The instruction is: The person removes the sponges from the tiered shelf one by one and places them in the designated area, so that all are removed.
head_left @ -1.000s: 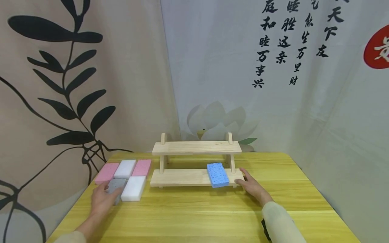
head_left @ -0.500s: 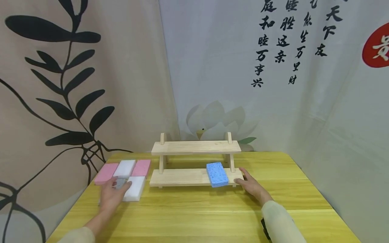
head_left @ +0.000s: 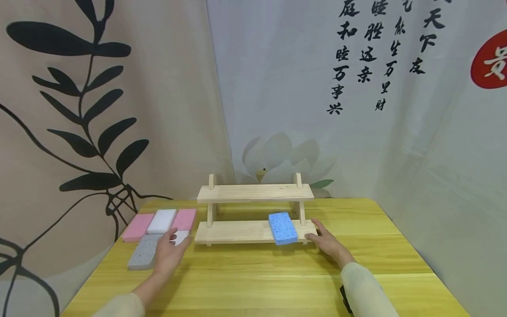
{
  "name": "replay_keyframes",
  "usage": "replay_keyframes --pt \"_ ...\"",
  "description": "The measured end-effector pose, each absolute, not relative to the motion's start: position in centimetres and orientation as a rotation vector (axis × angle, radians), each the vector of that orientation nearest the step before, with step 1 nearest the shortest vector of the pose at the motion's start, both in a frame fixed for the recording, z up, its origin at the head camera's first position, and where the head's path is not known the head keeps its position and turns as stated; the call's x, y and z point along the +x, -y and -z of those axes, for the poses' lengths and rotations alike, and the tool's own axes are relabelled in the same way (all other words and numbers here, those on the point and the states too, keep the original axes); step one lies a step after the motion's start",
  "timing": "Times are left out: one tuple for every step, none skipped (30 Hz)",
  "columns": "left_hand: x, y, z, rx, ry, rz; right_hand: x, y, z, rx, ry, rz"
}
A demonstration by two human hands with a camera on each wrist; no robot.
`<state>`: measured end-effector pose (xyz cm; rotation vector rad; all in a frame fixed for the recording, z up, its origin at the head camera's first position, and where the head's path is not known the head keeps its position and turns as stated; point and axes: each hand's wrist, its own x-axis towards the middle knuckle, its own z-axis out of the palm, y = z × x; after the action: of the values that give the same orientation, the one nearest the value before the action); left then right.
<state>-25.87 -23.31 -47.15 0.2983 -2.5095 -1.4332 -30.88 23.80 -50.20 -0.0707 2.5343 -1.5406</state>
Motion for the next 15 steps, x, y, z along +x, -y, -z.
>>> replay_keyframes --pt "-25.8 22.9 47.1 0.287 2.504 1.443 -30.9 -23.8 50.3 -0.068 -2.532 1.542" --pt "-25.8 22.5 47.1 0.277 2.497 1.46 -30.9 -23.8 50.3 -0.063 -2.531 1.544" --pt "-25.9 22.2 47.2 0.265 2.487 1.483 -31.2 -24.0 50.6 -0.053 -2.525 1.552" --pt "-25.9 21.8 47.2 0.251 2.477 1.51 -31.2 -24.0 50.6 -0.049 -2.523 1.553" --pt "-26.0 21.4 47.3 0.244 2.469 1.533 -31.1 -24.0 50.5 -0.048 -2.52 1.555" --pt "-26.0 21.0 47.3 0.236 2.464 1.558 -31.4 -24.2 50.9 -0.056 -2.519 1.555" --pt "-26.0 20.6 47.3 0.23 2.458 1.584 -31.4 -24.1 50.8 -0.062 -2.52 1.553" --pt "-26.1 20.2 47.2 0.224 2.449 1.613 -31.4 -24.1 50.8 -0.067 -2.518 1.556" --pt "-26.1 19.8 47.2 0.221 2.442 1.638 -31.4 -24.1 50.7 -0.072 -2.517 1.555" --pt "-26.1 19.4 47.1 0.217 2.436 1.659 -31.3 -24.0 50.4 -0.078 -2.52 1.55" --pt "-26.1 19.0 47.1 0.215 2.431 1.671 -31.3 -24.0 50.5 -0.082 -2.522 1.545" --pt "-26.1 18.5 47.0 0.208 2.42 1.687 -31.4 -24.0 50.5 -0.076 -2.519 1.547" --pt "-26.2 18.1 47.0 0.199 2.409 1.704 -31.1 -23.8 50.2 -0.063 -2.519 1.55" --pt "-26.2 17.6 46.9 0.19 2.398 1.725 -31.2 -23.9 50.3 -0.057 -2.515 1.554" --pt "-26.2 17.1 46.9 0.182 2.39 1.739 -31.2 -23.9 50.4 -0.052 -2.516 1.553"
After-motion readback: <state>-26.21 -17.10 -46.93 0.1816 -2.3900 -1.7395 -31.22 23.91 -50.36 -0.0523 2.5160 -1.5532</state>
